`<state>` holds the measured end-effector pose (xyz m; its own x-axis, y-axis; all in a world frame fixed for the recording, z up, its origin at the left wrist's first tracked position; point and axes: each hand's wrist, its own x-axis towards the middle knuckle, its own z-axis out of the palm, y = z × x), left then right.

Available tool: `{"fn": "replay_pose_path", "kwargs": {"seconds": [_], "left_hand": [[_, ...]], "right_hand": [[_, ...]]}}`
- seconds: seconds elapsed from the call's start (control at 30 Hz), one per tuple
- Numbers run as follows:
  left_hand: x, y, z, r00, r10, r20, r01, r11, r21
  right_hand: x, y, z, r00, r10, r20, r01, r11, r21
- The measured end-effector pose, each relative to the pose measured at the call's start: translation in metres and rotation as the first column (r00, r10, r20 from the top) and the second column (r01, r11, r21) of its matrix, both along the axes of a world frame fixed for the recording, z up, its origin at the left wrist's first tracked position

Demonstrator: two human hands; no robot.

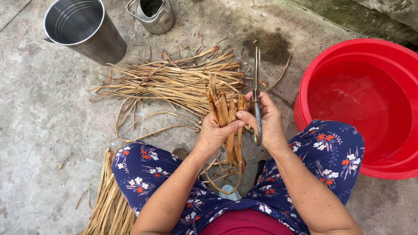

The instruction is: The person sits on a concrete floor and uses shears to trim and split dried plant strips. They repeatedly pick up bundles, cut them into shorter lengths, and place the trimmed pieces into a pile on the floor.

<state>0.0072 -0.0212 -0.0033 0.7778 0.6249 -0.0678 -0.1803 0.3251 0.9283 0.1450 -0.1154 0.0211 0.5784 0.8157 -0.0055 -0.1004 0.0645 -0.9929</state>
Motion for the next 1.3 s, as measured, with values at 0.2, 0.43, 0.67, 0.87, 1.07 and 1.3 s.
{"fn": "replay_pose_path", "kwargs": {"seconds": [0.2,0.43,0.67,0.87,1.07,1.3], "left_hand": [[-0.003,0.006,0.000,0.990,0.137,-0.024,-0.138,0.989,-0.057],[-0.008,0.014,-0.005,0.978,0.206,0.041,-0.198,0.969,-0.150],[-0.005,0.012,-0.004,0.979,0.205,0.011,-0.201,0.967,-0.158],[-0.005,0.011,-0.006,0.977,0.211,0.038,-0.201,0.963,-0.178],[-0.004,0.011,-0.011,0.976,0.212,0.045,-0.204,0.968,-0.143],[-0.002,0.008,-0.004,0.987,0.152,0.045,-0.139,0.968,-0.210]], "right_hand": [[-0.003,-0.010,0.008,0.982,0.012,0.187,-0.020,0.999,0.039],[-0.011,-0.016,0.013,0.843,0.125,0.524,0.038,0.957,-0.289],[-0.019,-0.015,0.021,0.775,0.111,0.622,0.130,0.935,-0.330],[-0.024,-0.013,0.017,0.801,0.064,0.596,0.120,0.957,-0.264],[-0.023,-0.011,0.004,0.860,0.021,0.510,0.089,0.978,-0.189],[-0.017,-0.012,-0.001,0.931,-0.064,0.359,0.077,0.997,-0.022]]}}
